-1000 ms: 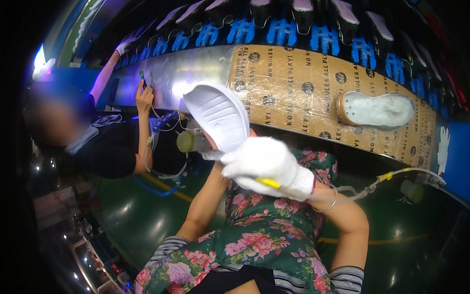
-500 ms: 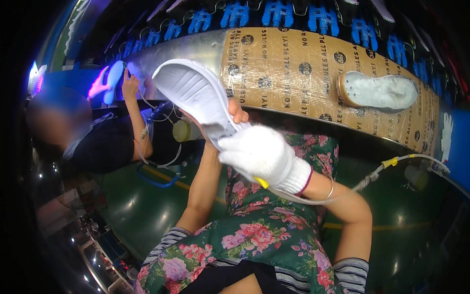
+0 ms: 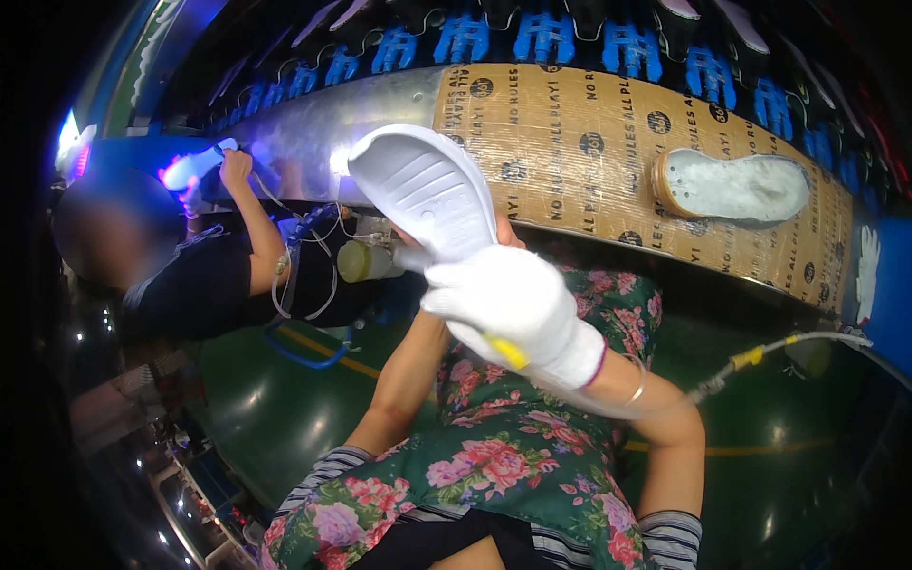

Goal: The person repeatedly picks up white clog-style shoes from a conveyor belt, uses a yellow-handled tool to trim or scrape the shoe surfaces, and places the shoes back on the belt. The process is repeated for multiple shoes in a factory setting.

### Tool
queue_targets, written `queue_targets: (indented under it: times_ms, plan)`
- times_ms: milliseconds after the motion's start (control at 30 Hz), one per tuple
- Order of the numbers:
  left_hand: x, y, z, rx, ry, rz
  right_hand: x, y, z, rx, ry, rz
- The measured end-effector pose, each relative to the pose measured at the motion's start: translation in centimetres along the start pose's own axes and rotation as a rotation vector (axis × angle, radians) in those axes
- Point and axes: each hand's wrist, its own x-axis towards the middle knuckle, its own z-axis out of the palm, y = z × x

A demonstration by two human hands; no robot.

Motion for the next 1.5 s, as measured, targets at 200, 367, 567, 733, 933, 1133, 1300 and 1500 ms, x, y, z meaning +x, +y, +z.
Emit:
queue_targets:
  times_ms: [200, 367, 567, 733, 933, 1133, 1300, 1500]
  plan:
    - [0.1, 1.2, 2.2, 0.247, -0.142, 0.081, -0.8, 0.6, -0.1, -0.1, 0.085, 0.044]
    - [1.0, 1.0, 2.2, 0.042, -0.321, 0.068, -1.7, 0.0, -0.4, 0.226, 0.04, 0.148]
    - [2.4, 1.9, 2.2, 0.068, -0.355, 0.193, -3.4, 0.6, 1.1, -0.037, 0.053, -0.064]
    - [2.2, 2.4, 2.8, 0.08, -0.296, 0.226, -2.4, 0.8, -0.4, 0.038, 0.067, -0.028]
    - [2.7, 3.7, 4.6, 0.113, -0.293, 0.204, -3.4, 0.6, 0.7, 0.106, 0.007, -0.069]
    - [5.1, 6.6, 2.6, 0.188, -0.505, 0.077, -3.8, 1.4, 0.8, -0.17, 0.047, -0.088]
    - [4.4, 5.9, 5.0, 0.144, -0.297, -0.02, -3.3, 0.8, 0.0, 0.144, -0.041, 0.01]
    - [5.6, 6.1, 5.7, 0.207, -0.354, -0.169, -3.9, 0.5, 1.3, -0.138, 0.012, -0.02]
